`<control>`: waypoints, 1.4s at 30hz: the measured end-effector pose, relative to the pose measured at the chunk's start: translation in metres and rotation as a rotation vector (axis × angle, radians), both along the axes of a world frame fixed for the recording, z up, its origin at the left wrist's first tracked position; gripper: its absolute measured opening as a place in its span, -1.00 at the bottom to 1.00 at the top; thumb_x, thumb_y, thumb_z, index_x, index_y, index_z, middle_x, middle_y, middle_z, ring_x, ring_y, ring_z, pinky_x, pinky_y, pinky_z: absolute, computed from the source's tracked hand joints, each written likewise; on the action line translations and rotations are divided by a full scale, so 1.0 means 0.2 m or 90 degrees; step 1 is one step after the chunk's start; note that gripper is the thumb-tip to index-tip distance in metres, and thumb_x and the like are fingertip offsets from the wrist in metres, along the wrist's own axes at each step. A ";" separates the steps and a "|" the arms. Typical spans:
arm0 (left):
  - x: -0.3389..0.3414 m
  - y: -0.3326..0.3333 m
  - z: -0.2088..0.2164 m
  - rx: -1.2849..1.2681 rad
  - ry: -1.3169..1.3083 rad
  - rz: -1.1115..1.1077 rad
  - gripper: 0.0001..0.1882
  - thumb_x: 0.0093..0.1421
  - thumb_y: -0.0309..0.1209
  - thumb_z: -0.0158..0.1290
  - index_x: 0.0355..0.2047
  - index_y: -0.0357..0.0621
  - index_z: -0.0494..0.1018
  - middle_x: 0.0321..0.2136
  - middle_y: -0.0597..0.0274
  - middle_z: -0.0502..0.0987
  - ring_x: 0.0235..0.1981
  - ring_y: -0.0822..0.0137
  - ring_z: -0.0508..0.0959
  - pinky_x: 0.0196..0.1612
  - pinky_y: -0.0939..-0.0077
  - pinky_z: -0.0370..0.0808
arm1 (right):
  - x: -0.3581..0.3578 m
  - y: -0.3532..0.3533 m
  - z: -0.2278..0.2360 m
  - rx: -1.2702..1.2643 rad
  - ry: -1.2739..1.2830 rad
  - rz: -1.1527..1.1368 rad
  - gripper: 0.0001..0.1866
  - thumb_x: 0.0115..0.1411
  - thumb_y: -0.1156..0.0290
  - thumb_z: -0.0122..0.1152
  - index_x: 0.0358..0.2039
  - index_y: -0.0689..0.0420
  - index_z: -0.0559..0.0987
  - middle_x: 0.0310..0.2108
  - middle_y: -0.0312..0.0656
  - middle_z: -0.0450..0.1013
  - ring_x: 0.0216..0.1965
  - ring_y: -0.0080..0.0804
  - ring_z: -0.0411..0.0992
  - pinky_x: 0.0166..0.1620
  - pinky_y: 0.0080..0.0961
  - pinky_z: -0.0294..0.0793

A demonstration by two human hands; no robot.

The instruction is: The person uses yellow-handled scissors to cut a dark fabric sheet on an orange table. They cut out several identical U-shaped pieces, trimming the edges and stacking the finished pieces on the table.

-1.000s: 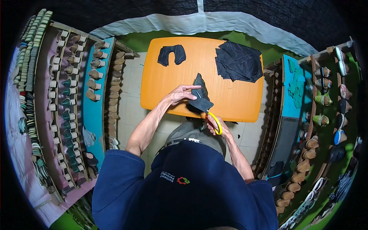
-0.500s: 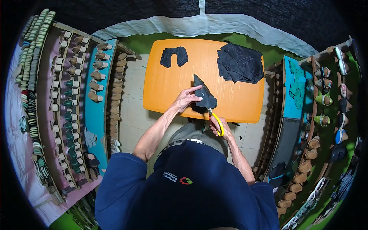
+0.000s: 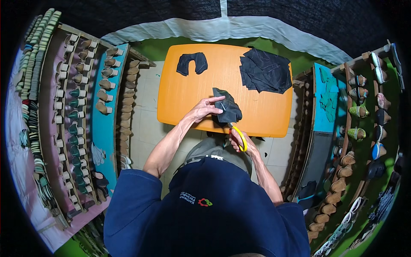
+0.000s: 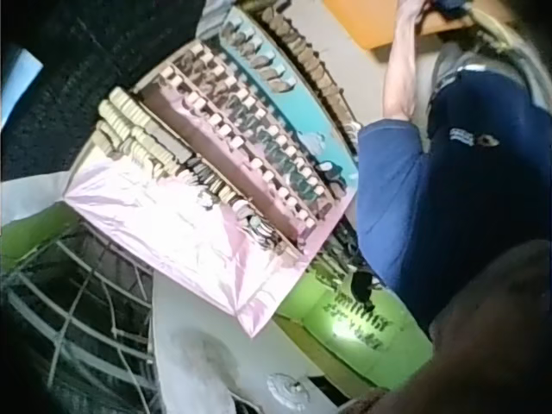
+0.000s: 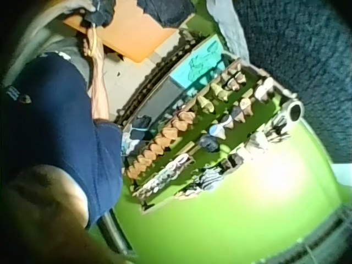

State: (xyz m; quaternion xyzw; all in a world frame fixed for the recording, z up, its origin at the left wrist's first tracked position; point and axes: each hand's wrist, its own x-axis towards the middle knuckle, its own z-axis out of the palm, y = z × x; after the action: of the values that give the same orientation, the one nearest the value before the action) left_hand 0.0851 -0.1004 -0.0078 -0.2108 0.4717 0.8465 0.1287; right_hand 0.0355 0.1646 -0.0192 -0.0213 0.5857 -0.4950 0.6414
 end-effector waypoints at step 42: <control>0.08 0.14 -0.10 -0.024 0.017 0.160 -0.19 0.09 -0.60 0.28 0.35 -0.22 0.20 -0.17 0.15 0.65 -0.25 0.45 0.64 -0.09 0.56 0.58 | 0.01 0.02 0.03 0.009 0.042 -0.031 -0.40 0.27 -0.29 0.07 -0.35 0.09 0.43 -0.69 -0.41 0.21 -0.75 -0.64 0.18 -0.70 -0.63 0.18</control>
State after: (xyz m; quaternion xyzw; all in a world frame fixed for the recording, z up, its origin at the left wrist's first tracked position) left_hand 0.1013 -0.0724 -0.0273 -0.2598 0.4591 0.8495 0.0112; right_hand 0.0375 0.1685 -0.0131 -0.0187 0.6103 -0.5050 0.6100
